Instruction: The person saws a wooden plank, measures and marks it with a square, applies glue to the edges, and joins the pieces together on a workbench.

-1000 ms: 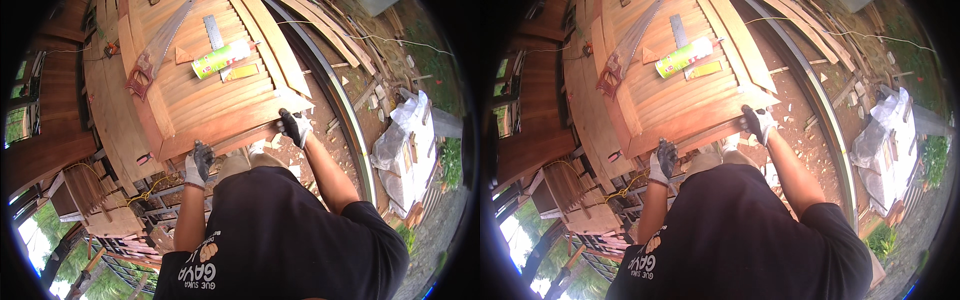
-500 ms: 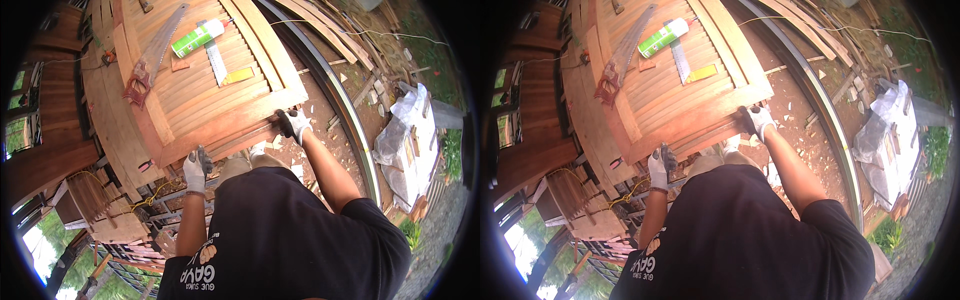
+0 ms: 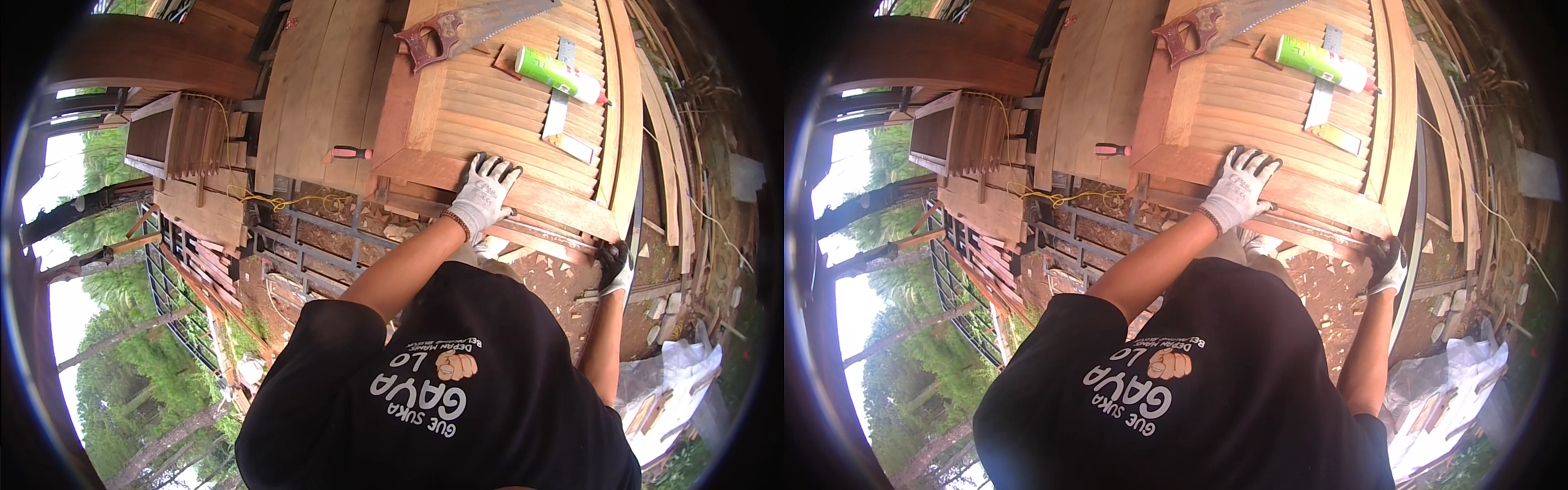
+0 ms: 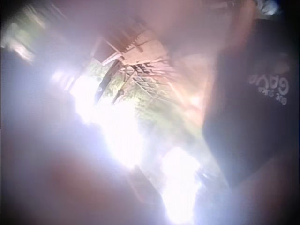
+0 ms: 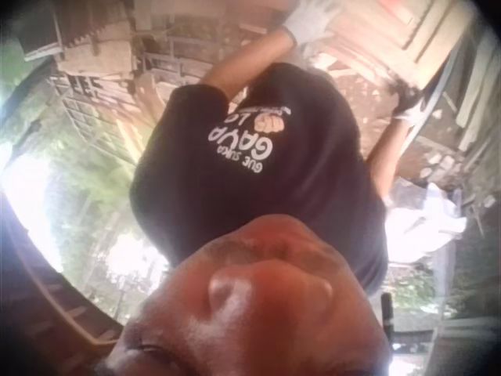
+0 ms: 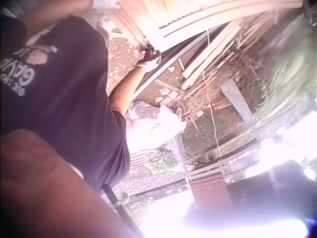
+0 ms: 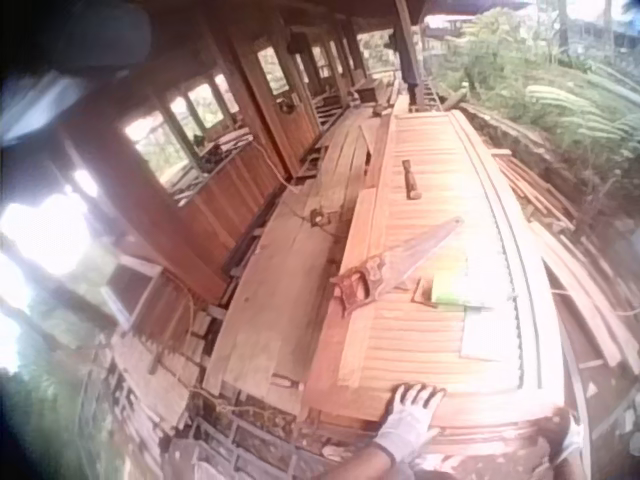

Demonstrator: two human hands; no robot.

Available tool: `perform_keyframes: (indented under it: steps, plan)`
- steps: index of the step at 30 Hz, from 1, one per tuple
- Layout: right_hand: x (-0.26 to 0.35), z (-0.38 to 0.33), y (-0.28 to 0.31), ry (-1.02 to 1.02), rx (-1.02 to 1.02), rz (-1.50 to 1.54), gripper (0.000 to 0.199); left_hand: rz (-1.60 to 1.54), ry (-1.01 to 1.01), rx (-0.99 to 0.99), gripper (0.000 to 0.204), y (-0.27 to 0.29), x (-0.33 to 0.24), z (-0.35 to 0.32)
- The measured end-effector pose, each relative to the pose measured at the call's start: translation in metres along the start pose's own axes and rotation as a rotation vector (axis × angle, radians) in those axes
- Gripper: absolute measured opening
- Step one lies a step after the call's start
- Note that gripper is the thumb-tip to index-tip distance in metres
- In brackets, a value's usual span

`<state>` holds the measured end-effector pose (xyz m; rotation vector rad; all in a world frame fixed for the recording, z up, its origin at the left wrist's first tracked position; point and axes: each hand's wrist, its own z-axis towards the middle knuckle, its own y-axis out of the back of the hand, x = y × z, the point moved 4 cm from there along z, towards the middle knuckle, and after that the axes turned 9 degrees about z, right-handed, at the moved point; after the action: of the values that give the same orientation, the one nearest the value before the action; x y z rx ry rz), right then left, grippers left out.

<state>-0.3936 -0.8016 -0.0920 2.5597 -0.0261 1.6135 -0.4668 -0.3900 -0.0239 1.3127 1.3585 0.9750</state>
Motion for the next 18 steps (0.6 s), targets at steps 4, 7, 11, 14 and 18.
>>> perform_keyframes:
  steps: [4,7,11,14,18]
  plan:
    - [0.004,0.01,-0.003,-0.078,0.053,-0.066,0.021,-0.055,0.006,-0.069,0.088,-0.006,0.007,-0.002]
    - [0.004,0.008,-0.004,-0.157,0.008,0.164,0.023,-0.113,0.0,-0.096,0.088,-0.006,0.008,0.0]
    - [0.004,0.004,-0.008,-0.117,0.163,0.248,0.02,-0.123,-0.009,-0.168,0.088,0.001,0.009,-0.001]
    - [-0.001,0.008,-0.003,-0.083,0.162,0.222,0.021,-0.131,0.002,-0.148,0.087,0.0,0.01,0.003]
    - [0.011,-0.018,-0.016,-0.116,0.017,0.525,0.04,-0.087,0.004,-0.148,0.087,0.001,0.008,0.005]
